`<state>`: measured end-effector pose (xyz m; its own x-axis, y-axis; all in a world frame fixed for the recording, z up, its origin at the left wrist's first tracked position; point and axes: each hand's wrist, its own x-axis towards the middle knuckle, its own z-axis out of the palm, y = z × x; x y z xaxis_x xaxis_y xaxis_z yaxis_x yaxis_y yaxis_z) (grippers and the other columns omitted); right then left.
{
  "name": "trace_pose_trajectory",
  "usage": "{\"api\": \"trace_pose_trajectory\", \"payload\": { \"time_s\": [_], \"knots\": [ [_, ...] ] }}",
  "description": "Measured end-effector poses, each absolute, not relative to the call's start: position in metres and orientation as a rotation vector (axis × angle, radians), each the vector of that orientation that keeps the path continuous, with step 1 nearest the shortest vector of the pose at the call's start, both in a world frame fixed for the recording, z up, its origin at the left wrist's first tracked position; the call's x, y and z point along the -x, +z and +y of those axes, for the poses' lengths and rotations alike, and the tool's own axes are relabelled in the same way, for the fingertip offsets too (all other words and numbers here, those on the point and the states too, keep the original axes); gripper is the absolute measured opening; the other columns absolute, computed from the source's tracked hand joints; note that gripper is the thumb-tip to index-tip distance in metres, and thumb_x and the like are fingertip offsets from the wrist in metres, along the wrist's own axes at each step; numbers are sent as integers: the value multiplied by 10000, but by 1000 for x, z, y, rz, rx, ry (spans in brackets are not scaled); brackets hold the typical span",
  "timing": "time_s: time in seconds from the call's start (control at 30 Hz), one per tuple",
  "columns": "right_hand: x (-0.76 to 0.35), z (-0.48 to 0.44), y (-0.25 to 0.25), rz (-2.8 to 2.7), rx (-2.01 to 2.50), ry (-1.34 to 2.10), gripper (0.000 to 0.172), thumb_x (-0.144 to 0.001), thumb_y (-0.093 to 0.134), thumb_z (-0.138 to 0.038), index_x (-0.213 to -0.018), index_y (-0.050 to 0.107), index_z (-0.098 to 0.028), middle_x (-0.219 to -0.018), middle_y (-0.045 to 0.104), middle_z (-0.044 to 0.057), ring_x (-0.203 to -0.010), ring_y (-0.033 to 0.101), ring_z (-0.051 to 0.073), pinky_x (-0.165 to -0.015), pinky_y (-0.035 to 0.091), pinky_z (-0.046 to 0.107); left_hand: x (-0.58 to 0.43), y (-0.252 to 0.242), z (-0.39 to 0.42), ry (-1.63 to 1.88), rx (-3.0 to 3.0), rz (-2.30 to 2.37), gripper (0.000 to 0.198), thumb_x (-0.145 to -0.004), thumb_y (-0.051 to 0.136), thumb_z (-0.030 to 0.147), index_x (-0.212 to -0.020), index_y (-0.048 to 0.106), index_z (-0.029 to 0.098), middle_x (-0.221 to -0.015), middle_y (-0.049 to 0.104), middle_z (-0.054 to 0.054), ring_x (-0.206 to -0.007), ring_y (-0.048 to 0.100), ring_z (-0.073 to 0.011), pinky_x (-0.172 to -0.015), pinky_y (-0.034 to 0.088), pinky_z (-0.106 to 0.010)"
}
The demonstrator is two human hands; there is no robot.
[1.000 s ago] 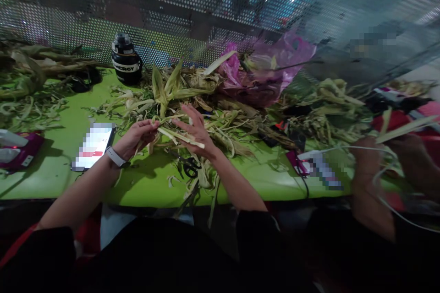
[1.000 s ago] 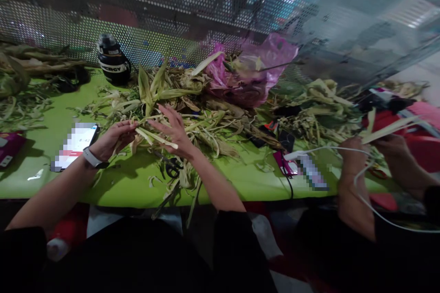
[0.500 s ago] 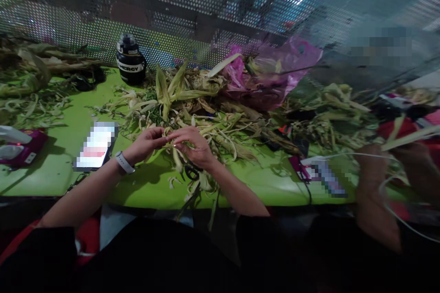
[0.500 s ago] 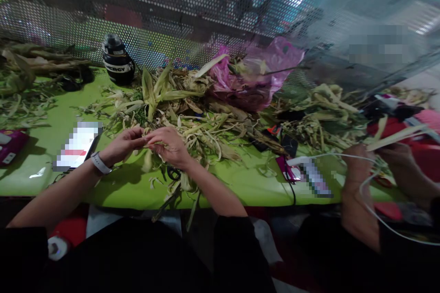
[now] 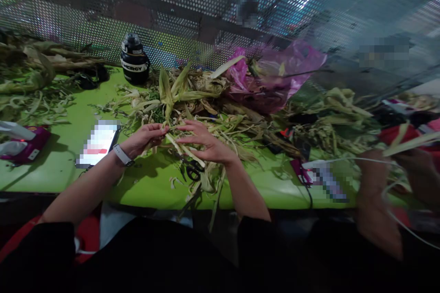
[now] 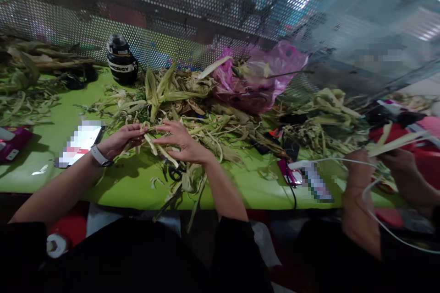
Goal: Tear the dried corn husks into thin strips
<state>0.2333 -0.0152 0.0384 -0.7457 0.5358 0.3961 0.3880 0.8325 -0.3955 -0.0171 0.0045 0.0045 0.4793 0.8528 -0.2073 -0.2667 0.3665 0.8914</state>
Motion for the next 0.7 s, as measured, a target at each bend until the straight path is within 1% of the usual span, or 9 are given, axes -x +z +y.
{"api": "trace_pose_trajectory", "payload": {
  "time_s": [0.07, 0.17, 0.2, 0.3, 0.4, 0.5, 0.57, 0.63, 0.7],
  "knots": [
    [-230, -17, 37, -2407, 686, 383, 301, -824, 672, -297, -1123, 683, -336, -1266, 618, 28, -1271, 471, 224, -1083, 358, 480, 16, 4, 4, 794, -918, 772, 257, -668, 816, 296, -810, 682, 129, -660, 581, 16, -531, 487, -33, -493, 399, -152],
    [-221, -21, 31, -2185, 680, 475, 150, -832, 667, -366, -951, 740, -309, -1033, 710, 26, -1058, 595, 203, -977, 440, 426, 12, 3, 0, 791, -987, 785, 291, -656, 823, 315, -826, 669, 137, -726, 604, 11, -592, 537, -47, -543, 436, -158],
    [-218, -22, 29, -2117, 684, 550, 147, -849, 645, -375, -917, 742, -288, -995, 719, 29, -1005, 615, 194, -940, 461, 406, 10, 4, -2, 794, -1037, 792, 298, -665, 816, 331, -840, 665, 142, -747, 609, 11, -605, 543, -49, -550, 438, -158],
    [-209, -25, 22, -1939, 773, 834, 233, -884, 585, -413, -877, 725, -226, -923, 722, 41, -891, 648, 169, -839, 503, 339, 7, 4, -7, 808, -1214, 830, 333, -701, 777, 404, -877, 653, 150, -761, 615, 18, -572, 516, -44, -514, 412, -157],
    [-202, -28, 15, -1769, 895, 1045, 302, -864, 588, -477, -925, 695, -201, -843, 704, 30, -816, 651, 152, -775, 515, 291, 5, 5, -8, 842, -1321, 882, 394, -709, 750, 465, -921, 652, 147, -748, 628, 16, -522, 494, -47, -480, 395, -175],
    [-198, -28, 10, -1710, 965, 1061, 314, -856, 595, -474, -956, 685, -190, -801, 686, 16, -768, 637, 139, -753, 503, 269, 4, 4, -7, 907, -1318, 916, 403, -687, 768, 453, -897, 635, 136, -711, 626, 21, -508, 504, -55, -484, 405, -191],
    [-197, -27, 7, -1737, 1018, 1049, 304, -867, 585, -447, -973, 687, -181, -762, 671, 9, -727, 620, 130, -729, 488, 264, 3, 2, -6, 975, -1285, 927, 398, -657, 800, 408, -861, 591, 137, -709, 626, 24, -545, 546, -67, -525, 439, -197],
    [-197, -26, 5, -1766, 1052, 1075, 337, -874, 578, -423, -1098, 645, -180, -728, 656, -5, -683, 604, 121, -692, 473, 257, 2, 0, -6, 1038, -1270, 923, 409, -645, 816, 363, -853, 539, 147, -717, 626, 28, -593, 587, -79, -567, 468, -203],
    [-196, -25, 4, -1779, 1057, 1102, 398, -874, 579, -402, -1203, 566, -178, -703, 642, -21, -654, 597, 115, -663, 459, 249, 2, -2, -6, 1073, -1278, 918, 411, -659, 808, 336, -865, 503, 155, -700, 617, 36, -605, 601, -83, -571, 473, -199]
  ]
}}
